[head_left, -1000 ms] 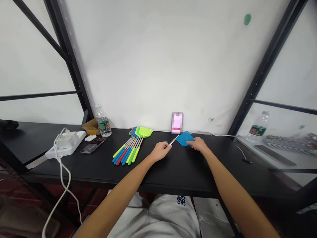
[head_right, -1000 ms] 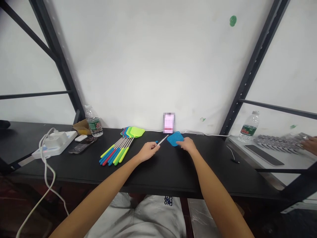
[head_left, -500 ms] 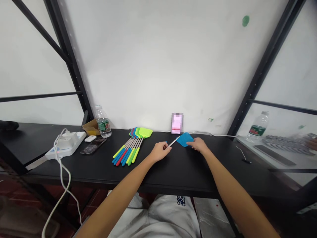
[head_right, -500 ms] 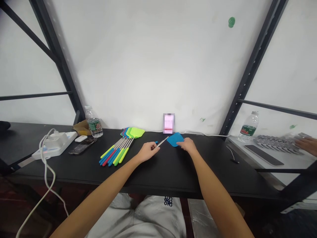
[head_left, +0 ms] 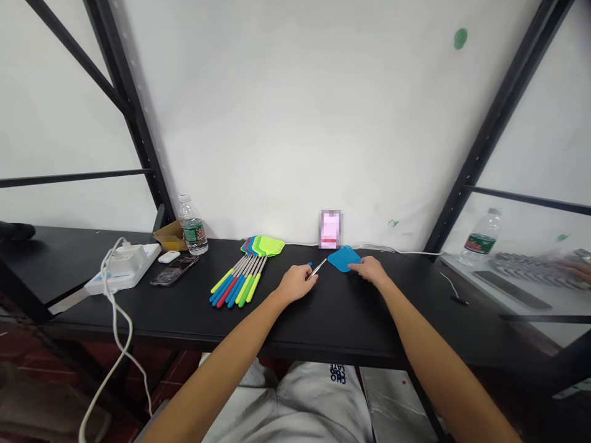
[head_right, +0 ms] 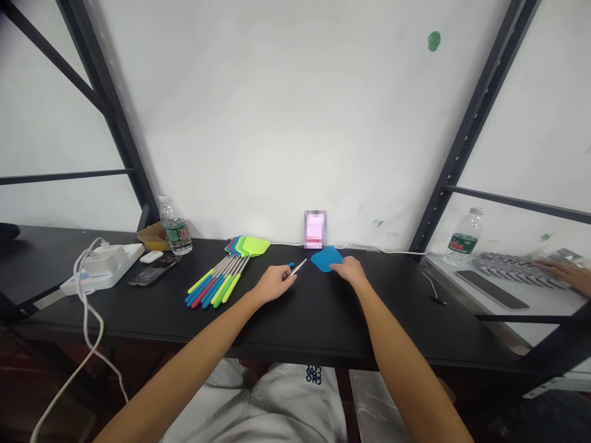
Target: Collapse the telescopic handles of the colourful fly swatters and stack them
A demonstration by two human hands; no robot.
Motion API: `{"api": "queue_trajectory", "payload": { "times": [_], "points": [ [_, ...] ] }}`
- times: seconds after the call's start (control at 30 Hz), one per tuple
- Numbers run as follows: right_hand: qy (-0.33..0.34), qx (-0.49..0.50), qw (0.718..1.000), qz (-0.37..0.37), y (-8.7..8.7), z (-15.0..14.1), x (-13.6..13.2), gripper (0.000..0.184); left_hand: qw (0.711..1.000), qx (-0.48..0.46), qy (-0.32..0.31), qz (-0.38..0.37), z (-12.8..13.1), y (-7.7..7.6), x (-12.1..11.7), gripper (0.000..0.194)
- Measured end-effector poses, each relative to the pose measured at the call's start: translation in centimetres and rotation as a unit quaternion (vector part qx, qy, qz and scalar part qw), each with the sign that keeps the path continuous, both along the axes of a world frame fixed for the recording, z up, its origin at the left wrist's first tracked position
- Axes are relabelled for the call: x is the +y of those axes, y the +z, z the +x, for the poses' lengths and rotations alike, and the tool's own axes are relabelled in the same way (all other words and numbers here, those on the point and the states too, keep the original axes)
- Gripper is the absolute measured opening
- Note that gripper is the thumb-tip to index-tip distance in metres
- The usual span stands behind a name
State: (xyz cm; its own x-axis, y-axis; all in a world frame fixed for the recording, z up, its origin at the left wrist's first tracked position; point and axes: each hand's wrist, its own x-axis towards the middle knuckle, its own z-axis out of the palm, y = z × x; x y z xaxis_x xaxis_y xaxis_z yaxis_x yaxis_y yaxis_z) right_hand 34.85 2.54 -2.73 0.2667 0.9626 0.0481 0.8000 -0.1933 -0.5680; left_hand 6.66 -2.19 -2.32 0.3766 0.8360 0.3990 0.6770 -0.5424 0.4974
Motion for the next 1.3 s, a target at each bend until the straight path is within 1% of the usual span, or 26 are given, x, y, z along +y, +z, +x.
{"api": "queue_trajectory", "payload": {
  "times": [0.13,0.27,0.6,0.97,1.3],
  "points": [
    [-0.014,0.024,0.999,-0.047,0.01,0.18,-0.11,0.036,0.999,0.048,0.013,0.004,-0.03,0.07,-0.16,0.024],
    [-0.030,0.029,0.997,-0.060,0.24,0.10,-0.31,0.038,0.997,0.077,0.023,0.004,0.02,0.15,-0.25,0.022],
    [-0.015,0.007,0.998,-0.059,0.94,-0.42,-0.86,0.033,0.993,0.114,0.034,-0.011,0.17,0.26,-0.22,0.017],
    [-0.005,-0.010,0.999,-0.043,0.04,0.13,-0.11,0.017,0.994,0.109,0.025,-0.017,0.19,0.14,-0.08,0.015],
    [0.019,-0.055,0.998,-0.015,0.35,-0.51,-0.54,0.012,0.993,0.112,0.025,-0.026,0.24,0.15,-0.05,0.017]
  ]
}}
